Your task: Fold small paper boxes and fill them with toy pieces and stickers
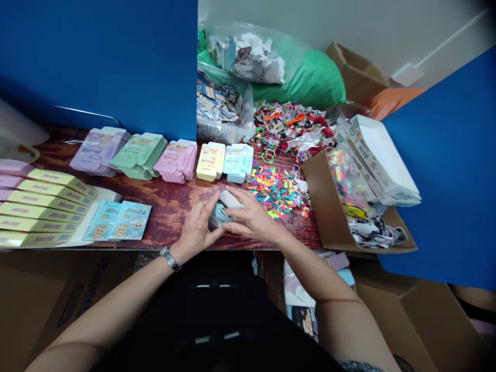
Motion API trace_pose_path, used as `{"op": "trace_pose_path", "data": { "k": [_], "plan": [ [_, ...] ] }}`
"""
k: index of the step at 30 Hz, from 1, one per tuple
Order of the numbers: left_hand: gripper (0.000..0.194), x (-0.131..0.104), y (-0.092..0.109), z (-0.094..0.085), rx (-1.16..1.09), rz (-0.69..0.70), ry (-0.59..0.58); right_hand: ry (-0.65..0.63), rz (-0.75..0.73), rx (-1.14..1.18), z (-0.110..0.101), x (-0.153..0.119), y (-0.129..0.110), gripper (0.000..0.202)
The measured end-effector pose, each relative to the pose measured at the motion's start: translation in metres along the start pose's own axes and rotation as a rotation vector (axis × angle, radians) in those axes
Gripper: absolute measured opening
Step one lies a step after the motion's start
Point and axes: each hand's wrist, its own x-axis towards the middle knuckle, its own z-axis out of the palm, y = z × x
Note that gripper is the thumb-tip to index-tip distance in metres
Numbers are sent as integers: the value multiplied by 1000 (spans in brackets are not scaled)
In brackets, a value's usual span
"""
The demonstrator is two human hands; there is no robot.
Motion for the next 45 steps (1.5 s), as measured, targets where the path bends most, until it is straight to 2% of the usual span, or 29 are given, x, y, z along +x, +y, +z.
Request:
{"op": "trace_pose_path", "data": {
  "k": [4, 7, 9, 12, 15, 20, 25, 29, 32, 38, 42, 45],
  "plan": [
    [77, 0, -5, 0, -16, 32, 37, 118, 43, 132, -7, -4, 0, 24],
    [67, -1, -7, 3, -43, 83, 62, 177, 64, 137, 2, -6, -4, 19],
    [65, -2, -7, 5, -37, 108, 63, 212, 130, 130, 11, -6, -9, 26],
    [74, -4, -5, 7, -23, 80, 74, 285, 201, 146, 21, -5, -16, 35],
    [87, -6, -3, 6, 17, 23, 58, 323, 184, 211, 22, -2, -21, 27],
    [90, -6, -1, 5, 101, 35, 60, 288, 329, 364, 18, 3, -25, 18],
    [91, -4, 0, 3, 168, 133, 100, 236, 464, 395, 19, 9, -24, 38],
    [85, -6, 0, 0, 352, 221, 111, 43, 564, 394, 18, 15, -16, 59],
    [81, -8, -1, 0, 395, 231, 83, -58, 545, 385, 16, 15, -10, 58],
    [87, -7, -7, 4, 34, 67, 115, 148, 456, 729, 23, 1, -12, 42],
    [75, -6, -6, 7, -35, 82, 152, 269, 434, 622, 31, -2, -16, 32],
    [75, -5, -4, 7, -75, 73, 165, 319, 412, 615, 33, -1, -16, 30]
  ]
}}
